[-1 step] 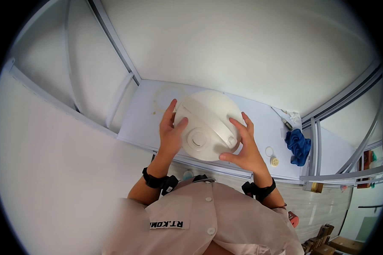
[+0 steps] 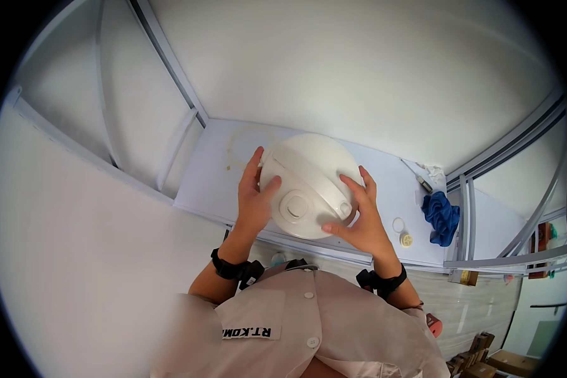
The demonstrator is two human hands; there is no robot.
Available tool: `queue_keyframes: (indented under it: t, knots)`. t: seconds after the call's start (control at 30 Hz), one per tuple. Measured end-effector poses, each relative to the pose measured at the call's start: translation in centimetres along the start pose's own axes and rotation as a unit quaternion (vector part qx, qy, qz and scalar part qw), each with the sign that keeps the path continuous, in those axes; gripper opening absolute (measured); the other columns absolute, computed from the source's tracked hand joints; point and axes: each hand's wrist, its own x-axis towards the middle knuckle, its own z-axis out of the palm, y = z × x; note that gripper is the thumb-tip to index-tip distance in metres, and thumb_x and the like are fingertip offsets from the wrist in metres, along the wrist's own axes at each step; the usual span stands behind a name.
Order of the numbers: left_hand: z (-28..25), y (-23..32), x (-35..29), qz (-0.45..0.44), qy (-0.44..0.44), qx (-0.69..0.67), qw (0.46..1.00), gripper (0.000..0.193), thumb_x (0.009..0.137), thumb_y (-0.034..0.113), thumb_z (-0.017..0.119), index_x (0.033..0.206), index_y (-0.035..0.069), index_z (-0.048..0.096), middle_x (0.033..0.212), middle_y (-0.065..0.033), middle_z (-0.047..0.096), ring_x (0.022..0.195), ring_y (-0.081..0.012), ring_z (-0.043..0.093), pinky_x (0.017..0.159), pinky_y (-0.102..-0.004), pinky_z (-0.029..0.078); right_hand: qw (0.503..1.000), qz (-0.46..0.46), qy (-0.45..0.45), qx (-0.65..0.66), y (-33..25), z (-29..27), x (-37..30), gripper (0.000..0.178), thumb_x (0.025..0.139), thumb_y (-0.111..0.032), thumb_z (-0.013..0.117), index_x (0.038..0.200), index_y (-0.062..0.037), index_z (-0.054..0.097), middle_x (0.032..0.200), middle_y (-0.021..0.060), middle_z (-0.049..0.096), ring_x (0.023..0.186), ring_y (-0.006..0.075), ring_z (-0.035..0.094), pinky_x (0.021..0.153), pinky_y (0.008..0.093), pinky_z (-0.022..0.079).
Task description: The person assembles a white plastic appliance component on a workbench. They use a screwdriver to tighten screws into a circular part, then attach a handle and a small cap to the assembly.
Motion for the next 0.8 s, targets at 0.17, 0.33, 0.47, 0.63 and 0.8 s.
queue_keyframes:
  t: [0.17, 0.33, 0.47, 0.63, 0.8]
  knots:
    - [-0.1, 1.5, 0.2, -0.020, -0.091, -0.053, 0.994, 0.080, 0.098, 0.013, 0.070, 0.166, 0.002, 0.030, 0.126, -0.0137, 0.068, 0.116, -0.0195, 0.065, 0.099, -0.0339, 0.053, 0.985, 0.046, 0.083, 0.142, 5.1, 1.1, 0.7, 0.044, 0.098, -0.023, 0.077, 0.136, -0.0040, 0.064, 0.159, 0.0307, 0.040, 0.160, 0.0427, 0.022, 0.122, 0.0518, 0.032]
    - [-1.6, 0.8, 1.5, -0.006, -0.163, -0.049, 0.985, 0.077, 0.095, 0.022, 0.076, 0.160, 0.003, 0.040, 0.113, -0.0045, 0.064, 0.097, -0.0118, 0.062, 0.081, -0.0269, 0.052, 0.964, 0.096, 0.073, 0.237, 6.7, 0.3, 0.5, 0.037, 0.101, -0.025, 0.074, 0.130, -0.0051, 0.067, 0.159, 0.0291, 0.046, 0.162, 0.0392, 0.020, 0.125, 0.0505, 0.023]
    - [-3.1, -1.4, 2.8, 0.050, -0.154, 0.041, 0.986, 0.088, 0.084, 0.032, 0.089, 0.156, 0.007, 0.046, 0.113, -0.0009, 0.057, 0.087, -0.0081, 0.056, 0.072, -0.0246, 0.047, 0.956, 0.130, 0.070, 0.252, 6.8, 0.4, 0.5, 0.036, 0.101, -0.028, 0.073, 0.128, -0.0050, 0.068, 0.159, 0.0288, 0.046, 0.162, 0.0391, 0.021, 0.126, 0.0510, 0.022]
    - [-4.6, -1.0, 3.4, 0.089, -0.176, 0.171, 0.965, 0.103, 0.073, 0.043, 0.096, 0.156, 0.007, 0.047, 0.123, -0.0058, 0.056, 0.104, -0.0184, 0.055, 0.087, -0.0349, 0.048, 0.978, 0.065, 0.071, 0.186, 6.6, 0.4, 0.3, 0.041, 0.097, -0.030, 0.076, 0.128, -0.0040, 0.069, 0.162, 0.0322, 0.040, 0.161, 0.0410, 0.023, 0.125, 0.0519, 0.025]
    - [-5.9, -1.8, 4.2, 0.192, -0.192, 0.255, 0.928, 0.116, 0.068, 0.048, 0.098, 0.159, 0.003, 0.040, 0.146, -0.0185, 0.051, 0.135, -0.0346, 0.047, 0.113, -0.0479, 0.042, 0.990, 0.018, 0.058, 0.131, 6.7, 0.3, 0.6, 0.044, 0.093, -0.028, 0.079, 0.128, -0.0027, 0.068, 0.167, 0.0338, 0.029, 0.159, 0.0446, 0.024, 0.123, 0.0529, 0.029]
